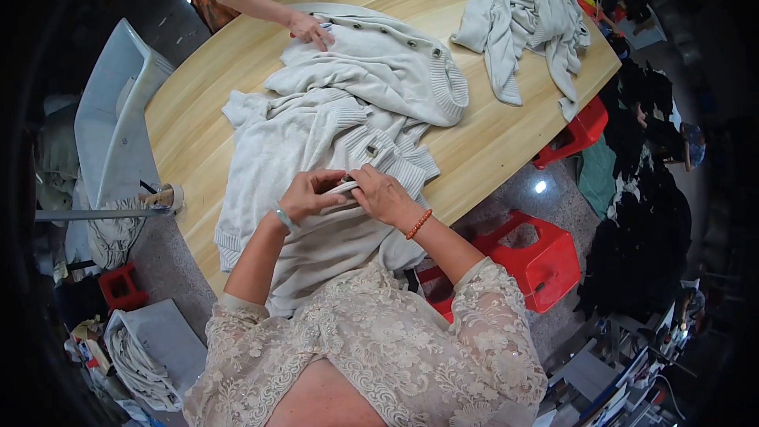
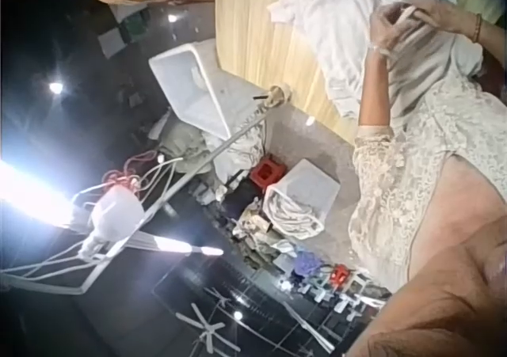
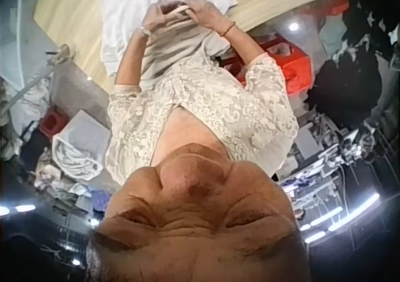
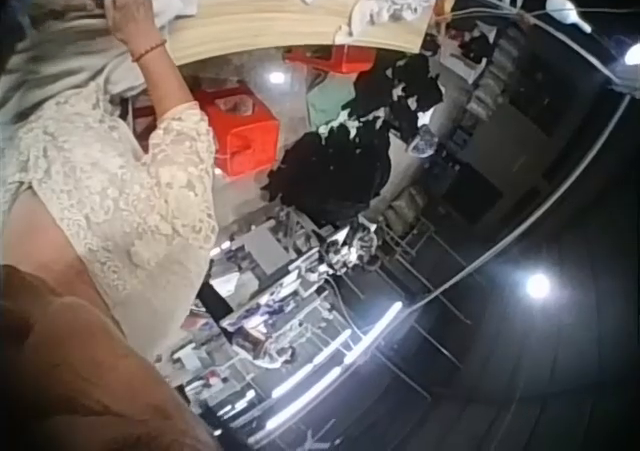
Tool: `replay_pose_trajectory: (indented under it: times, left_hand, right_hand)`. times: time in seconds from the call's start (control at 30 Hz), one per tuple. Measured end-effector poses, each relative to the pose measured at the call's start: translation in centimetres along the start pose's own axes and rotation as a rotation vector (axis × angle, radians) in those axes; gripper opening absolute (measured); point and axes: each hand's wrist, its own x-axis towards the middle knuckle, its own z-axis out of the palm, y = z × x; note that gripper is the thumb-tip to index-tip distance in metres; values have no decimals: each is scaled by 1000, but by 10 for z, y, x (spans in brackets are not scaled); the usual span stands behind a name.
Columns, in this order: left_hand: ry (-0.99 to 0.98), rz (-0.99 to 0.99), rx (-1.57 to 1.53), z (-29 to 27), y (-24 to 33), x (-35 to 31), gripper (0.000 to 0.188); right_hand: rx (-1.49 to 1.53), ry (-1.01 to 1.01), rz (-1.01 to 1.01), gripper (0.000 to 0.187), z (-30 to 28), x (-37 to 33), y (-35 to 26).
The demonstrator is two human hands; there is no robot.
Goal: Trimming loose threads from knitted sweaters and buttoning them on a workbench.
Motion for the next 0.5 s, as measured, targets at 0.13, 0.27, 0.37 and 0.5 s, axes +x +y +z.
replay_pose_trajectory:
  times: [0.13, 0.27, 0.37, 0.5]
  left_hand:
    - [189, 81, 427, 10, 5, -8, 30]
    - [198, 21, 294, 7, -6, -3, 19]
    - [165, -31, 200, 8, 2, 0, 19]
    - [150, -7, 201, 5, -2, -2, 19]
  right_hand:
    - [51, -64, 1, 31, 0, 4, 6]
    - [197, -83, -20, 22, -2, 9, 12]
    - [251, -57, -10, 19, -4, 10, 14]
    - [244, -65, -27, 24, -3, 8, 17]
